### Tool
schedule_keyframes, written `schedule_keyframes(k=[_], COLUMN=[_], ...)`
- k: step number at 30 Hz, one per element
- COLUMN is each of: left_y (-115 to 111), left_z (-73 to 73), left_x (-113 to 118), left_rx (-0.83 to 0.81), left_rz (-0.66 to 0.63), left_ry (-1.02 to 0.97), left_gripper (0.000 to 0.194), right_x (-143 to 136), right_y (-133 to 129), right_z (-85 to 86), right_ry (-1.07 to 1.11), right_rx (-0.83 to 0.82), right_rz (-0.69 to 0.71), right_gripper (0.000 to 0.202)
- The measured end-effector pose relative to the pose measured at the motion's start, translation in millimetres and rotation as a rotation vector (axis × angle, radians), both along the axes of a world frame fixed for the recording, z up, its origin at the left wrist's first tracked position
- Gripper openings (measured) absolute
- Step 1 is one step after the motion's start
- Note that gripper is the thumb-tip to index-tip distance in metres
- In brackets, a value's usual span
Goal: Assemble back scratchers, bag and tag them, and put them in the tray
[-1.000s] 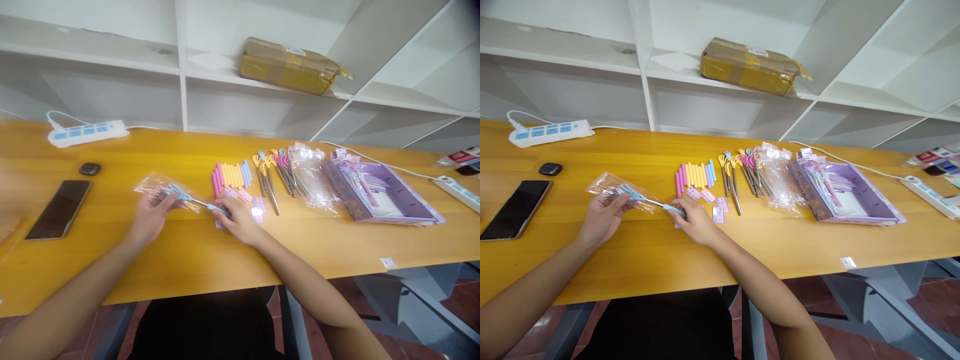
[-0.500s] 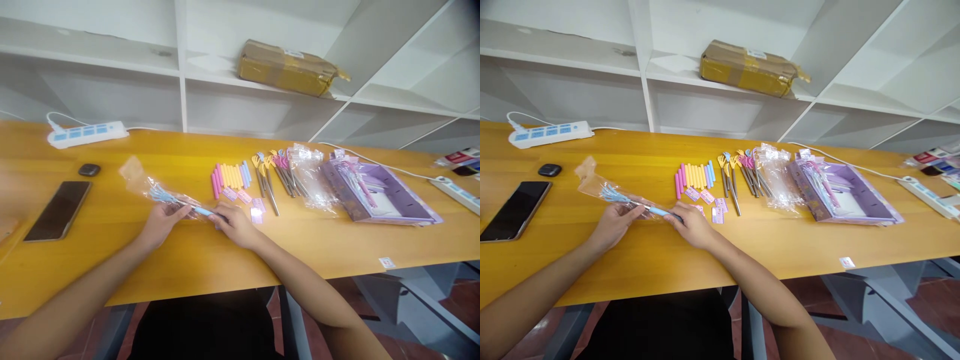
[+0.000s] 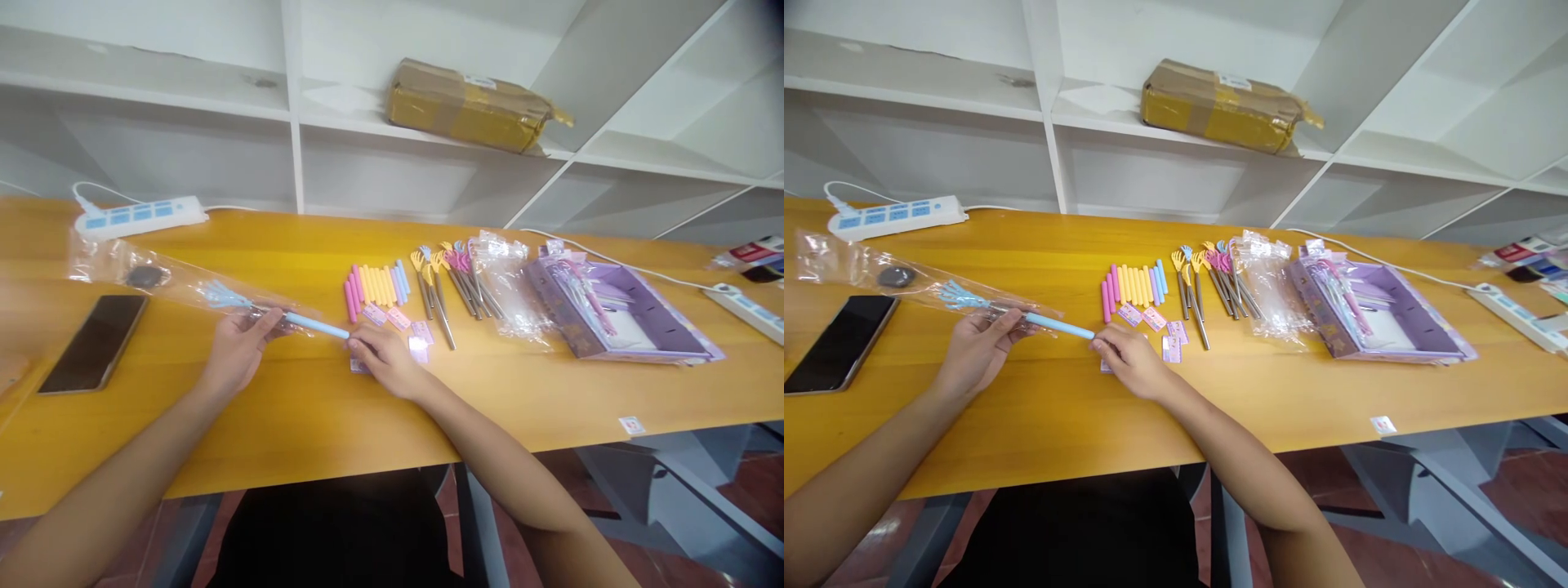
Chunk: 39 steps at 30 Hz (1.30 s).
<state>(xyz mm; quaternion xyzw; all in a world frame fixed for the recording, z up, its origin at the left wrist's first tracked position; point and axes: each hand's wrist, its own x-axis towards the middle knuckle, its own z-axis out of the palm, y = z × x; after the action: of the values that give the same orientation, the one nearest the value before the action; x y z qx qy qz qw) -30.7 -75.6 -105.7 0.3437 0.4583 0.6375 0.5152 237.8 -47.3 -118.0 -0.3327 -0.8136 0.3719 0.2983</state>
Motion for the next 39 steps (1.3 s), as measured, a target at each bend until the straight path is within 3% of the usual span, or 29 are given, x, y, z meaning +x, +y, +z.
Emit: schedule_keyframes(k=[12,19,26,34,39], left_y=[-4,-11,-16,-16,-14], left_z=[-3.6,-16.2,-21.7,-25.2,-22.6], left_x=[5,9,19,20,14], left_rx=[-0.105,-0.124,-0.112,-0.099,-0.131], left_rz=[-0.140,-0.334,-0.529,-0.548,-0.452], left_ry=[0.022,0.217,0.398,0.391,0.351], left_gripper=[0.032,0.029,0.029,0.028,0.029], right_x=[3,0,-4,-6,-2], right_y=[2,0,-5,-7,-4], right_z=[-0.2,-2.5,-5.5,-4.7,-3.1], right_ry=[-0.023,-0.051,-0.063,-0.079,-0.037], right_rx=[0.027,0.032,0.006,-0.005,0.011], right_rz=[0.115,0.090,0.097,0.116,0.094], right_gripper=[0.030,0.019,0.022,0.031,0.032])
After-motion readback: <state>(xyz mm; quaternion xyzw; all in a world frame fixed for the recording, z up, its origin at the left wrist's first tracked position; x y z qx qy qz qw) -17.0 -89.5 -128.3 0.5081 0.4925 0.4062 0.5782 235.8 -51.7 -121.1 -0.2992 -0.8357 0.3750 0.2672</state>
